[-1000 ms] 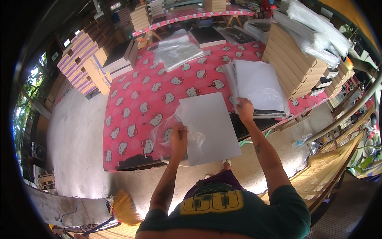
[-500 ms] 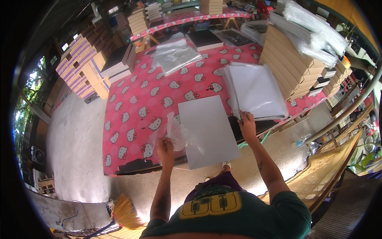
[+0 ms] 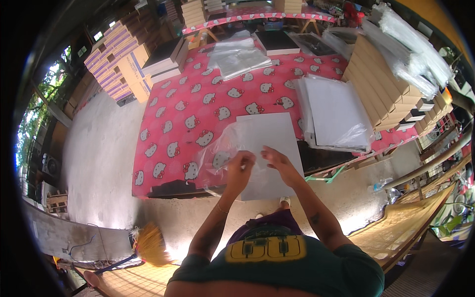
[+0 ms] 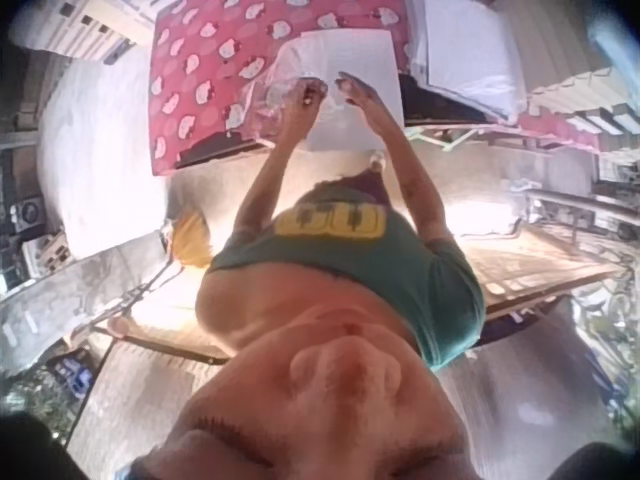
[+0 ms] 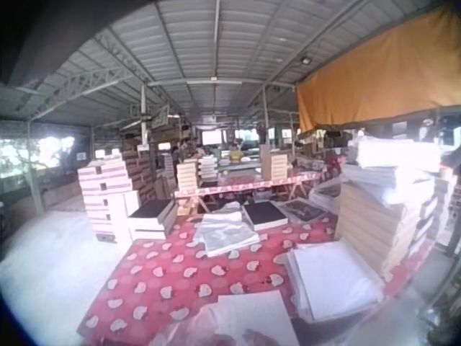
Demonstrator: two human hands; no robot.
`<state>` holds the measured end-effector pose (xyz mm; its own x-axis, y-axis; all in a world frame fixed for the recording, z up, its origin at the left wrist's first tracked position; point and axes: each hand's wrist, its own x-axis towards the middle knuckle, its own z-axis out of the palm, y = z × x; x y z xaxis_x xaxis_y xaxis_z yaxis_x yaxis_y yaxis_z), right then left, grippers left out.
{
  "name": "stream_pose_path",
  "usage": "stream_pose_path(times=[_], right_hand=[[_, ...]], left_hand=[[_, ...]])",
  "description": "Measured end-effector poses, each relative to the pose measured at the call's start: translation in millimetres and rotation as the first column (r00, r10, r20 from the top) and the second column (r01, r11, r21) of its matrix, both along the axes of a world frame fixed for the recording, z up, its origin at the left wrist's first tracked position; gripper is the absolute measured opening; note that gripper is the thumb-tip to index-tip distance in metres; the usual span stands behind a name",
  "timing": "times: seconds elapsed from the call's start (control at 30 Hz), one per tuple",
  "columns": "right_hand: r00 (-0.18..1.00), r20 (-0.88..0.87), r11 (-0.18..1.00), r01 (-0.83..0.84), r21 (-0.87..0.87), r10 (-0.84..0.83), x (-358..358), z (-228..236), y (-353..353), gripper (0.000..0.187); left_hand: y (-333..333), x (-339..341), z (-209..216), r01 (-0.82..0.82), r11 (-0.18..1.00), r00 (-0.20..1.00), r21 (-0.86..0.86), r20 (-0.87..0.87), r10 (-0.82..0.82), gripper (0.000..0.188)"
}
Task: The person places a white sheet into a plastic bag, inserts a black binder, and then folds the bag before placing the finished item onto a stack.
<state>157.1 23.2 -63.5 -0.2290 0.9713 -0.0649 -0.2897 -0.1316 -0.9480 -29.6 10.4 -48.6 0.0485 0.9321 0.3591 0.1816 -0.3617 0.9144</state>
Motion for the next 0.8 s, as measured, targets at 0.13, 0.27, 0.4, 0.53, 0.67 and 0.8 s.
stream_pose_path(times=[0.13,0.27,0.4,0.53,0.67,0.8], right_hand=[[0.971,0.101,0.968,-0.225,0.107,0.215,-5,-1,12,0.040],[0.971,-0.160,0.980,-0.189,-0.054,0.178,-12,20,-2,0.032],[0.987,-0.106,0.991,-0.125,-0.046,0.120,-9,17,-7,0.021],[0.955,-0.294,1.000,-0.023,0.018,0.027,20,1,-12,0.020],[0.805,-0.593,0.950,-0.169,-0.263,-0.021,18,24,-23,0.020],[0.650,-0.759,0.953,-0.241,-0.182,0.019,49,-9,-15,0.026]], left_hand=[[-5,20,4,0.047,0.989,0.998,0.140,-0.053,-0.040,0.021],[-12,29,-3,-0.292,0.955,0.953,-0.055,0.067,0.296,0.015],[-3,18,-7,-0.251,0.963,0.964,-0.100,-0.113,0.240,0.010],[9,-10,-11,-0.475,0.880,0.868,-0.002,-0.165,0.468,0.010],[5,-17,-2,-0.411,0.870,0.875,0.272,-0.151,0.460,0.006],[-15,-29,-21,-0.105,0.933,0.905,0.343,-0.356,0.232,0.015]])
